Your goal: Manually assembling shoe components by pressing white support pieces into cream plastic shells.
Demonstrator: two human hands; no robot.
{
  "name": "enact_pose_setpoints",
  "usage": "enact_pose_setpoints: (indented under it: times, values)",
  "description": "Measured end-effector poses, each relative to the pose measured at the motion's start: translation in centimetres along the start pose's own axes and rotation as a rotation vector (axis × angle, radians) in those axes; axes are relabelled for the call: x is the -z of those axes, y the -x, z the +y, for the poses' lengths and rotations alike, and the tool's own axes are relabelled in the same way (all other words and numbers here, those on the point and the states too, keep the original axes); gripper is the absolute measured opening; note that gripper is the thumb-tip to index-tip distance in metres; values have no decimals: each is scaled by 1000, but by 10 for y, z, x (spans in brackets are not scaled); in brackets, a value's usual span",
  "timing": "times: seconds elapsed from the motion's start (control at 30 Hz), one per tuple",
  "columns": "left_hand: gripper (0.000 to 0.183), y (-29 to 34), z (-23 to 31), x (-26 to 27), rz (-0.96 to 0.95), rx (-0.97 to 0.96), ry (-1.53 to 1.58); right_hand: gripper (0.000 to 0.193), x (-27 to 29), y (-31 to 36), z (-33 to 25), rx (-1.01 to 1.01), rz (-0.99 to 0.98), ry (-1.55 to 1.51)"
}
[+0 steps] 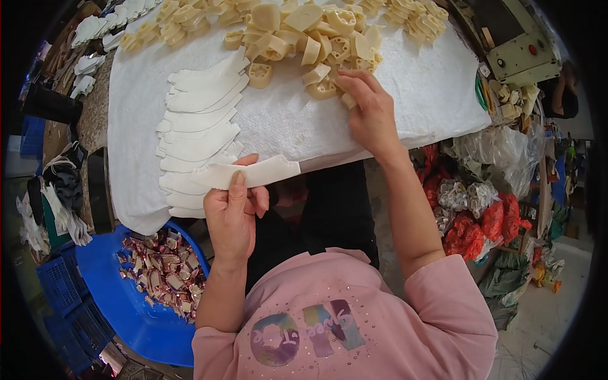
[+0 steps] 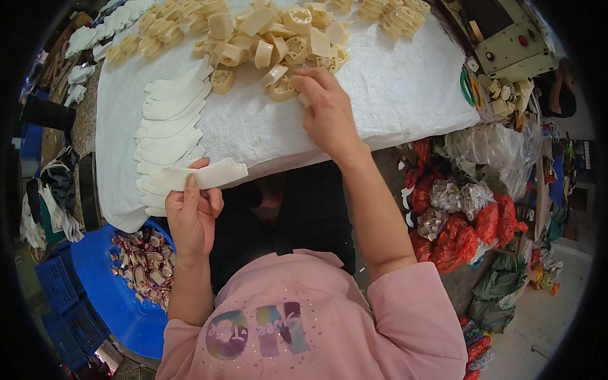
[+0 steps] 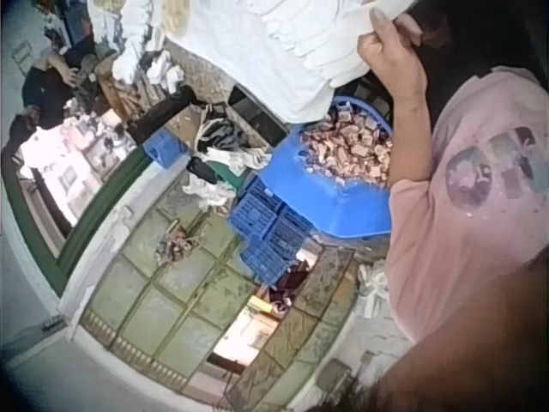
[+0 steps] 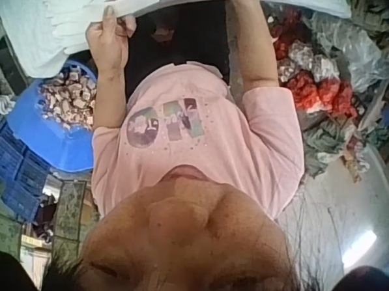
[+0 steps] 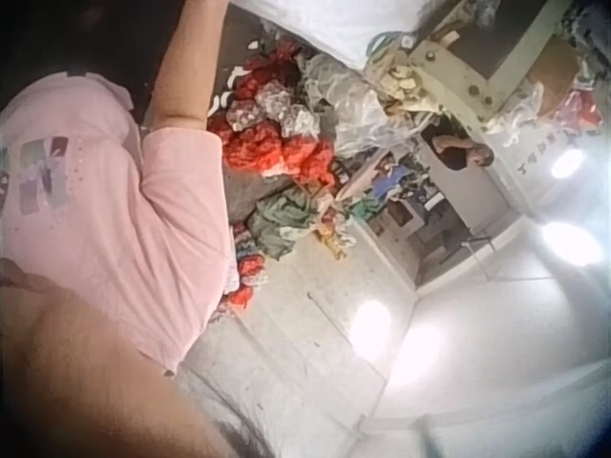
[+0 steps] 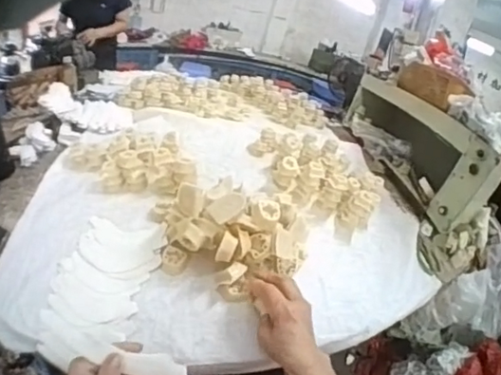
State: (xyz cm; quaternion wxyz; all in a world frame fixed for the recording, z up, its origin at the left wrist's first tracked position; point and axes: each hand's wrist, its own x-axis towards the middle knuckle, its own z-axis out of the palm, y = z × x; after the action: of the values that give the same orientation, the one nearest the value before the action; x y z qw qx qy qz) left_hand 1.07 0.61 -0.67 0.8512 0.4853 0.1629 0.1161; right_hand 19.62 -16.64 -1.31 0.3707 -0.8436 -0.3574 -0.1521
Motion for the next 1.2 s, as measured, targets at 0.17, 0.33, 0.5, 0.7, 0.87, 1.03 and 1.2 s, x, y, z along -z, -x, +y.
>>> enact_pose_setpoints:
  times: [0.17,0.33,0.5,0.7,0.87,1.03,1.2]
  values:
    - [28,0,-2,-1,95,55,104,40,31,3,-26,-221,-274,278]
    - [34,1,6,-10,56,85,229,44,26,23,-14,-66,-185,159]
    - [40,4,2,-5,43,61,186,53,12,34,2,77,44,190]
    - [43,8,-6,-1,4,45,169,36,30,43,-47,-333,-26,-666]
    - [39,14,-4,-16,65,-53,141,32,8,42,-99,135,-50,-747]
    - [36,23,5,-23,7,-81,248,43,-26,47,-105,243,126,-683]
    - [38,27,8,-20,-1,-47,272,51,-30,48,-105,336,146,-616]
